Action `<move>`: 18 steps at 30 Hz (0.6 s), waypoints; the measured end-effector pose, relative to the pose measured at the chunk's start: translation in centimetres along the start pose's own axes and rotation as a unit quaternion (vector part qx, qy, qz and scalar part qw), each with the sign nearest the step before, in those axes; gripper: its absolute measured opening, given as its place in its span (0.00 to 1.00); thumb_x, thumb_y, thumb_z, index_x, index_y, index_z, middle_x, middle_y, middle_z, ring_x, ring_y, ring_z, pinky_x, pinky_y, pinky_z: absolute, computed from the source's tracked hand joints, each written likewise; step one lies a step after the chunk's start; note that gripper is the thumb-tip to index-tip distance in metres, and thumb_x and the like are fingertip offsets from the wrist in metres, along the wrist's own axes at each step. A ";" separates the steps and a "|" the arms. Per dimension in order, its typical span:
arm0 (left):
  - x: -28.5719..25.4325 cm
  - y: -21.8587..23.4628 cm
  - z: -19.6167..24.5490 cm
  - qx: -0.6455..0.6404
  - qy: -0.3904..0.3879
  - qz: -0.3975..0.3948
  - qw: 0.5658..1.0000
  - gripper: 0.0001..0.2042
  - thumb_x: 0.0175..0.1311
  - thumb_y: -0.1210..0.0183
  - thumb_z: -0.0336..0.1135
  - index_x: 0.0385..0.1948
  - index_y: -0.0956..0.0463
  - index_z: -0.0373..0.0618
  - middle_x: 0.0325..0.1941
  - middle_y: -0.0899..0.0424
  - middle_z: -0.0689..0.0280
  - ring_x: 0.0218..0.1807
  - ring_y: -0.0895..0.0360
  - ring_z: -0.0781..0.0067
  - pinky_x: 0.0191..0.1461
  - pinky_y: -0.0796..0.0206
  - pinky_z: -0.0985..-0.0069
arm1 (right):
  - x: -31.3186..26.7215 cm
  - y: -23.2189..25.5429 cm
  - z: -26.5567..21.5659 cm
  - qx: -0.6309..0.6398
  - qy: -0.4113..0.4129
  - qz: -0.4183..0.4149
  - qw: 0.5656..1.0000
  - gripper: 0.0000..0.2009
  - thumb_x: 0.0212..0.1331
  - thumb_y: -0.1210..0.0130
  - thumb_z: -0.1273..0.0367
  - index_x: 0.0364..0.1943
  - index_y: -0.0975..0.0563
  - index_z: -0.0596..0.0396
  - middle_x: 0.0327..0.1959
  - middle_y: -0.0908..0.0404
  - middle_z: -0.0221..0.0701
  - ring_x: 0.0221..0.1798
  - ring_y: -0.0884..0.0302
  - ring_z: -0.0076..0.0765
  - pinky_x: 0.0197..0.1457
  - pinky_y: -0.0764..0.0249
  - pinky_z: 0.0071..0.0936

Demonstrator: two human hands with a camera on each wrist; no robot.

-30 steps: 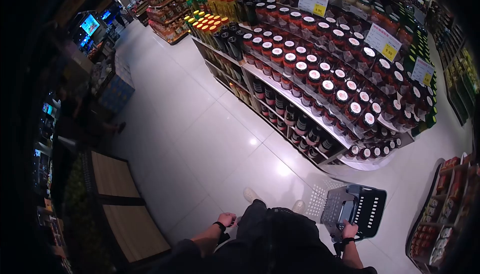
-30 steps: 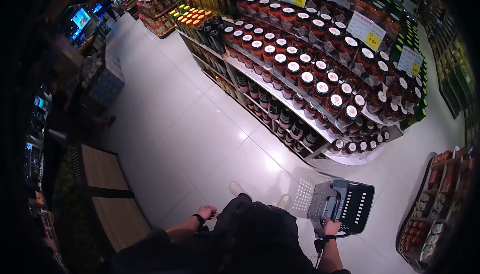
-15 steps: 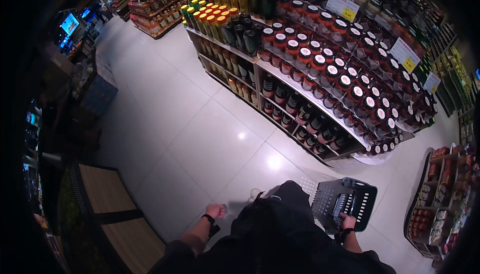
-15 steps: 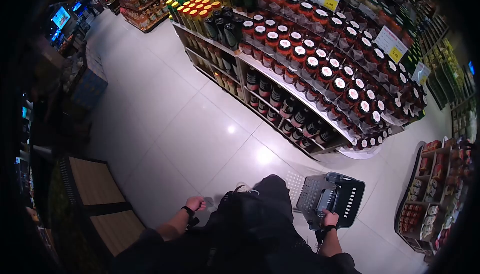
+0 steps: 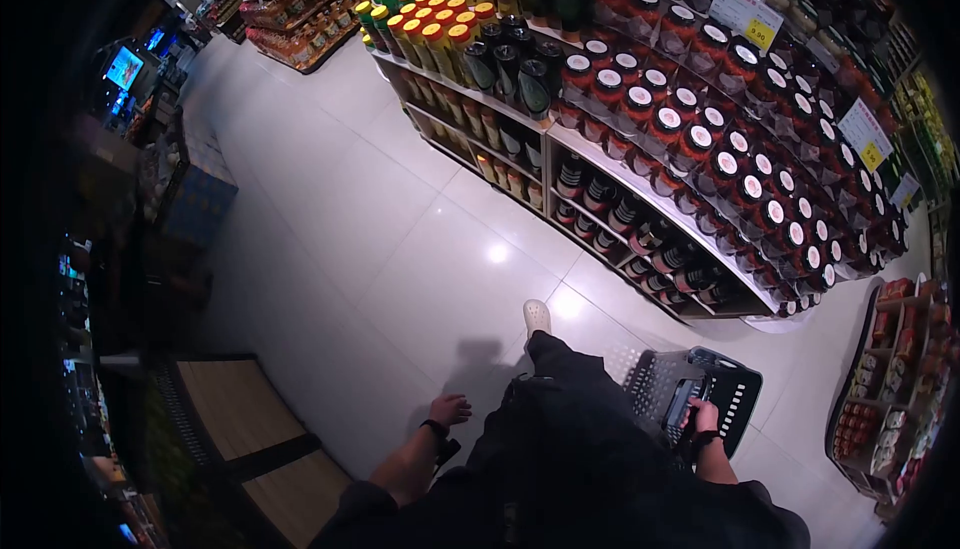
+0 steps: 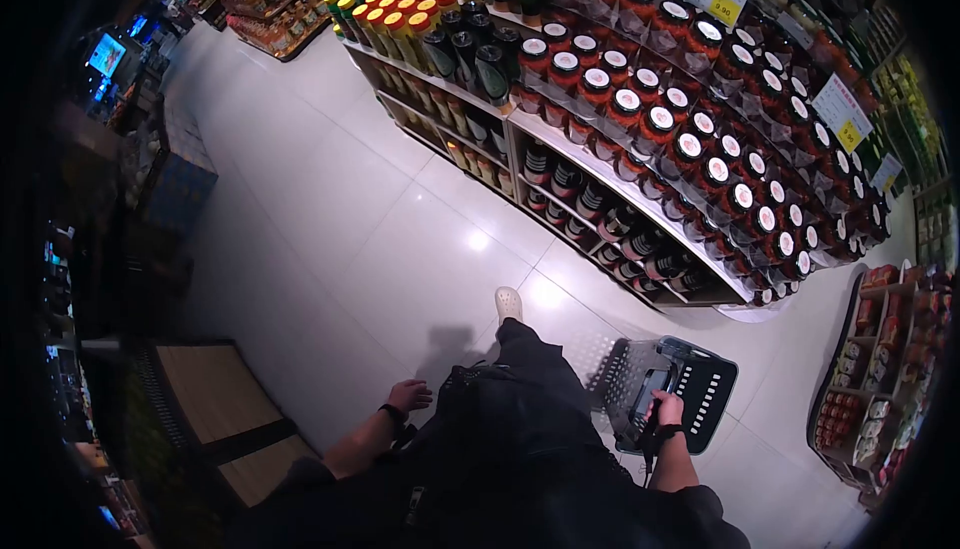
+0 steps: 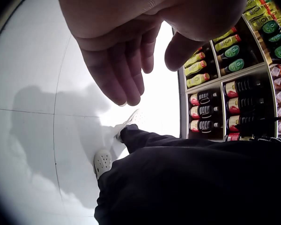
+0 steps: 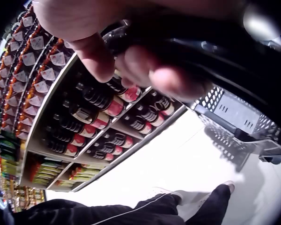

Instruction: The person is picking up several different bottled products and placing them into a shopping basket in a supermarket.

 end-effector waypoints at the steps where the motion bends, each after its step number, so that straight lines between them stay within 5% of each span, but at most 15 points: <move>1: 0.1 0.4 1.8 -0.007 -0.007 -0.001 1.000 0.15 0.64 0.44 0.32 0.51 0.27 0.37 0.40 0.17 0.54 0.36 0.17 0.59 0.40 0.21 0.66 | 1.2 0.2 -0.1 -0.001 -0.022 0.029 0.999 0.09 0.50 0.39 0.69 0.24 0.28 0.56 0.15 0.28 0.34 0.13 0.31 0.32 0.14 0.38 0.33; 2: 0.3 1.2 3.4 -0.004 -0.005 0.001 1.000 0.15 0.64 0.44 0.32 0.51 0.27 0.37 0.40 0.17 0.54 0.36 0.17 0.59 0.40 0.21 0.66 | 2.0 -0.5 0.4 0.001 -0.026 0.029 0.999 0.09 0.50 0.39 0.69 0.24 0.28 0.56 0.15 0.28 0.34 0.13 0.31 0.32 0.14 0.38 0.33; 4: 0.9 3.6 6.7 0.024 -0.006 0.024 0.999 0.16 0.65 0.45 0.32 0.52 0.28 0.37 0.40 0.17 0.54 0.36 0.17 0.59 0.40 0.22 0.67 | 2.4 -0.6 0.8 -0.111 -0.002 0.229 0.967 0.13 0.47 0.36 0.65 0.22 0.27 0.59 0.14 0.29 0.32 0.14 0.32 0.32 0.17 0.39 0.33; 6: 1.7 4.8 10.1 0.034 -0.003 0.035 0.999 0.16 0.65 0.46 0.32 0.53 0.29 0.37 0.40 0.17 0.55 0.36 0.17 0.60 0.41 0.22 0.67 | -0.4 -2.4 -0.8 -0.249 0.034 0.254 0.934 0.20 0.45 0.35 0.63 0.28 0.21 0.74 0.21 0.20 0.44 0.24 0.24 0.48 0.35 0.30 0.41; 11: 4.2 7.7 16.7 0.023 -0.004 0.066 0.998 0.18 0.65 0.46 0.32 0.55 0.30 0.37 0.39 0.17 0.55 0.35 0.17 0.62 0.39 0.22 0.69 | 4.1 -4.7 2.9 -0.356 0.128 0.214 0.901 0.14 0.44 0.39 0.68 0.27 0.20 0.72 0.23 0.19 0.51 0.28 0.22 0.48 0.38 0.29 0.40; 12: 4.4 8.4 17.7 0.025 -0.003 0.068 0.997 0.18 0.65 0.46 0.32 0.55 0.30 0.37 0.39 0.17 0.55 0.35 0.17 0.62 0.39 0.22 0.69 | 3.4 -7.3 2.1 -0.209 0.040 0.288 0.934 0.13 0.43 0.39 0.70 0.24 0.20 0.72 0.18 0.21 0.45 0.23 0.24 0.43 0.31 0.31 0.40; 16: 7.0 9.4 21.8 0.023 -0.002 0.056 0.998 0.17 0.65 0.47 0.32 0.54 0.29 0.37 0.40 0.17 0.55 0.36 0.17 0.61 0.39 0.22 0.68 | 1.0 -15.1 -1.4 -0.230 0.124 0.234 0.936 0.08 0.42 0.38 0.72 0.17 0.23 0.65 0.11 0.30 0.32 0.12 0.35 0.33 0.19 0.41 0.35; 18: 8.9 10.4 23.6 0.020 -0.004 0.052 0.998 0.17 0.65 0.47 0.32 0.54 0.29 0.36 0.40 0.17 0.54 0.36 0.17 0.61 0.39 0.22 0.68 | -0.1 -19.0 -2.2 -0.121 -0.019 0.289 0.949 0.09 0.42 0.38 0.71 0.17 0.24 0.65 0.11 0.30 0.31 0.12 0.35 0.33 0.19 0.41 0.35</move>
Point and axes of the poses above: each hand's wrist, its own x-axis towards the middle knuckle, its own y-axis out of the back of the hand, z = x × y, the point moved 4 cm from there along x, towards the middle knuckle
